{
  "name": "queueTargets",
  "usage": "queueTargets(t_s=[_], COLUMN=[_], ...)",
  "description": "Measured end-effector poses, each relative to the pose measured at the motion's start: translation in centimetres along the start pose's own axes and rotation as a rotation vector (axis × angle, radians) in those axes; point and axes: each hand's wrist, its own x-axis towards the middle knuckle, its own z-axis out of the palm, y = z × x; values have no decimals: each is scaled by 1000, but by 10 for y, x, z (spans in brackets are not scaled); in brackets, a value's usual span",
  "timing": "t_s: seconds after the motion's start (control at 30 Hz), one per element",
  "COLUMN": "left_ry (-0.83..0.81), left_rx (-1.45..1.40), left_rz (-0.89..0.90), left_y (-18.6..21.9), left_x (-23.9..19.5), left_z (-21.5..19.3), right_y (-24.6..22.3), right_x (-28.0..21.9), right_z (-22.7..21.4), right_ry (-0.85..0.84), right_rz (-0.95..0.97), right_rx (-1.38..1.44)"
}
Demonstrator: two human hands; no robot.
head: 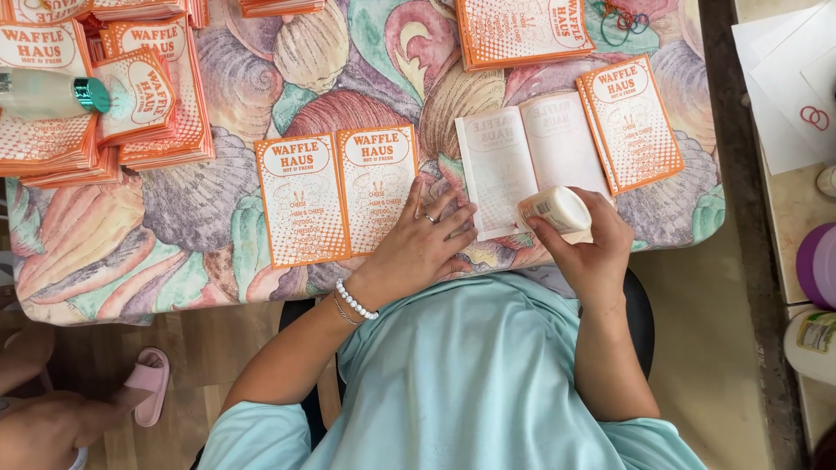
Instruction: Applying glue to paper bag templates and folding them to assemble the bags.
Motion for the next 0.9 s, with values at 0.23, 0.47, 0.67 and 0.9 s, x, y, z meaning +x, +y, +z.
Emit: queueTargets(t_s=[0.23,0.47,0.67,0.9], left_ry=[-27,-86,-75,-208], left_rx=[-20,-56,-44,-3], left_rz=[0,9,35,47], left_y=[-1,-1,-1,5], left_x=[0,-2,-2,-2], left_z=[6,-10,-7,-25], right_y=[-8,5,18,23], right_x=[-28,-44,-51,-52], right_z=[-21,12,26,33], right_ry=[159,144,133,88], right_rz=[10,-60,22,93], right_rx=[-30,40,61,93])
